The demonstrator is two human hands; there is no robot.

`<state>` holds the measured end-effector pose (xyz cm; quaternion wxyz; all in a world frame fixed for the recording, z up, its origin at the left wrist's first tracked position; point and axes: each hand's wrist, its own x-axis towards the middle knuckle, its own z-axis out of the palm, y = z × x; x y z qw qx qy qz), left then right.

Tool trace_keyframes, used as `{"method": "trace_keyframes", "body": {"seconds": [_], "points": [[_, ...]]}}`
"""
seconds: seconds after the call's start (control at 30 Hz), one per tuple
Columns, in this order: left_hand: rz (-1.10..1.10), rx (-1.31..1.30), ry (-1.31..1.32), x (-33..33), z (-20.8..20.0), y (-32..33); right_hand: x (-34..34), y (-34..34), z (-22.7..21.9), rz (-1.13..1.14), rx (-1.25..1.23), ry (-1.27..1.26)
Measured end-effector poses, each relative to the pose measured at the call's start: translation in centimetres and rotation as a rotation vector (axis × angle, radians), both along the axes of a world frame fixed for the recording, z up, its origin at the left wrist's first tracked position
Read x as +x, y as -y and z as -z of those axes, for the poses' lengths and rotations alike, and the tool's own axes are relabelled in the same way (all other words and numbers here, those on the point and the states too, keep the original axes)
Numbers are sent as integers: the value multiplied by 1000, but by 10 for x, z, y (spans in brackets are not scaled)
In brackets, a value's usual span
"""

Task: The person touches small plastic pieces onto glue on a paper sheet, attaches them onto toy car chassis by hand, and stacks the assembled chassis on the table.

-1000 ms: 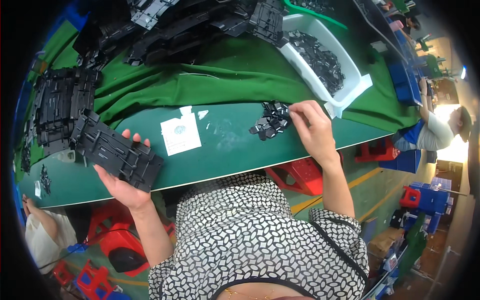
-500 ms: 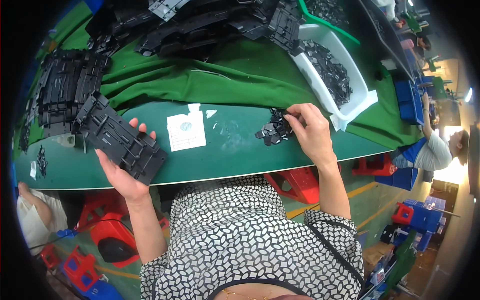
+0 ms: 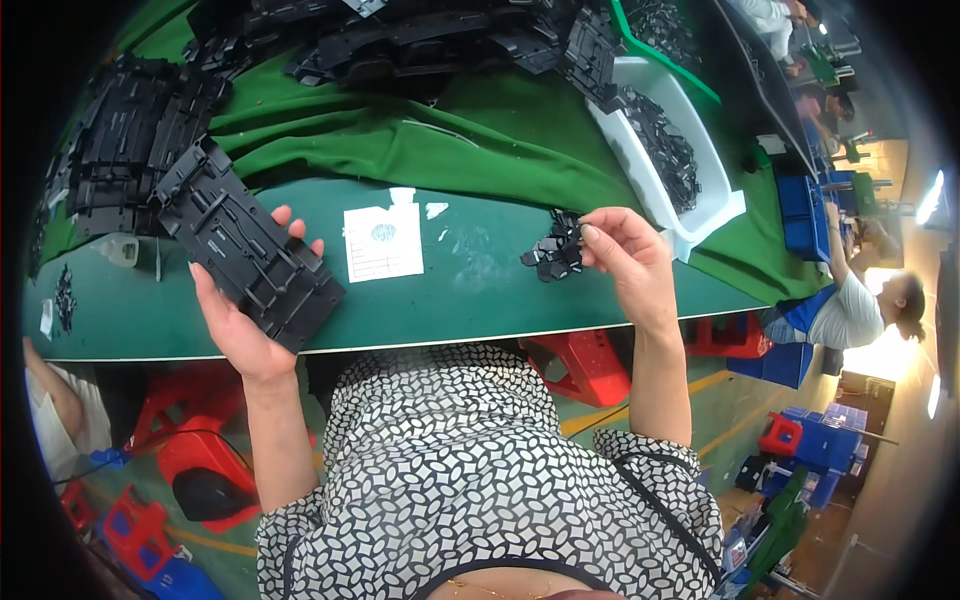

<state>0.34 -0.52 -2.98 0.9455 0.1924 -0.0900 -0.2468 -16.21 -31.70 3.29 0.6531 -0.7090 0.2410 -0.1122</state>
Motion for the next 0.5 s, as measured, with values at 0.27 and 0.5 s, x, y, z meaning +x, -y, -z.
{"method": "trace_keyframes", "body": {"seconds": [0.27,0.5], "points": [[-18,83,-73,1,-4,-1,5,6,4,24,-362,-184],[6,27,-89,2,-4,-1,17,-2,2,-31,-131,-136]]}}
